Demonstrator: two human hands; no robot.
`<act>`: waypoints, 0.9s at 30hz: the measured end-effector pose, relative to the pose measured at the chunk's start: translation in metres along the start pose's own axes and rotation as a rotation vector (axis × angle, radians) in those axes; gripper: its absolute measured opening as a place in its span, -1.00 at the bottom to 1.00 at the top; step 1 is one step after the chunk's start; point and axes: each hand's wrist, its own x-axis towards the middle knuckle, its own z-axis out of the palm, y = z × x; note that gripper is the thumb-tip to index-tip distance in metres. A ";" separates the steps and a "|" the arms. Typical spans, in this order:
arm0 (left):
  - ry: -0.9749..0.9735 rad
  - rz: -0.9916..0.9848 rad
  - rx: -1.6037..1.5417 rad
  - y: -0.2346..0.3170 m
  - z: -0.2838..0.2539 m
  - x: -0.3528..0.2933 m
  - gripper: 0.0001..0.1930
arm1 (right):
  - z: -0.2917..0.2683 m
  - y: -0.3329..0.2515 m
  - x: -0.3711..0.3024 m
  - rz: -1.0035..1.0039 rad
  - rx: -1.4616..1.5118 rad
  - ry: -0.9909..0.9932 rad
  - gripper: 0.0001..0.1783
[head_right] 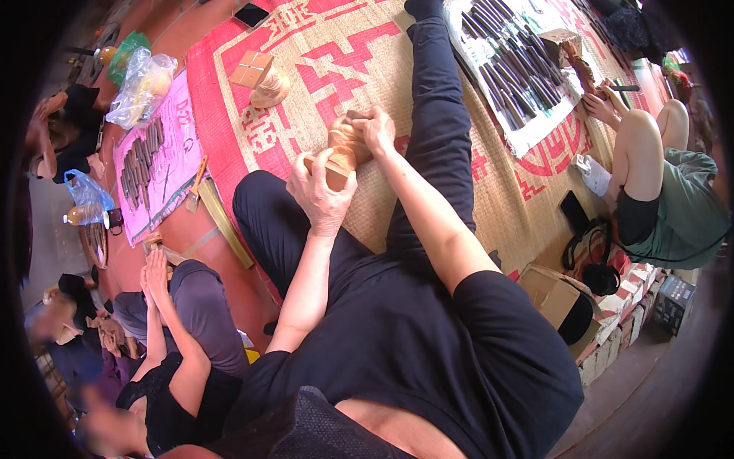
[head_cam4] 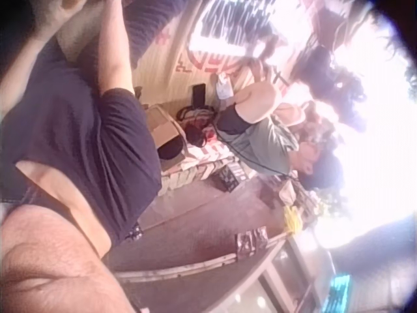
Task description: The person sits on a mat and uses a small knife to carve a wooden block. They hold the wood in their left hand and carefully shape it with the knife in their right hand, rotating the piece to work on different sides.
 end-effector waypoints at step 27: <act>-0.072 0.119 -0.060 0.008 0.003 0.004 -0.34 | -0.017 0.008 0.046 0.022 -0.207 0.028 -0.63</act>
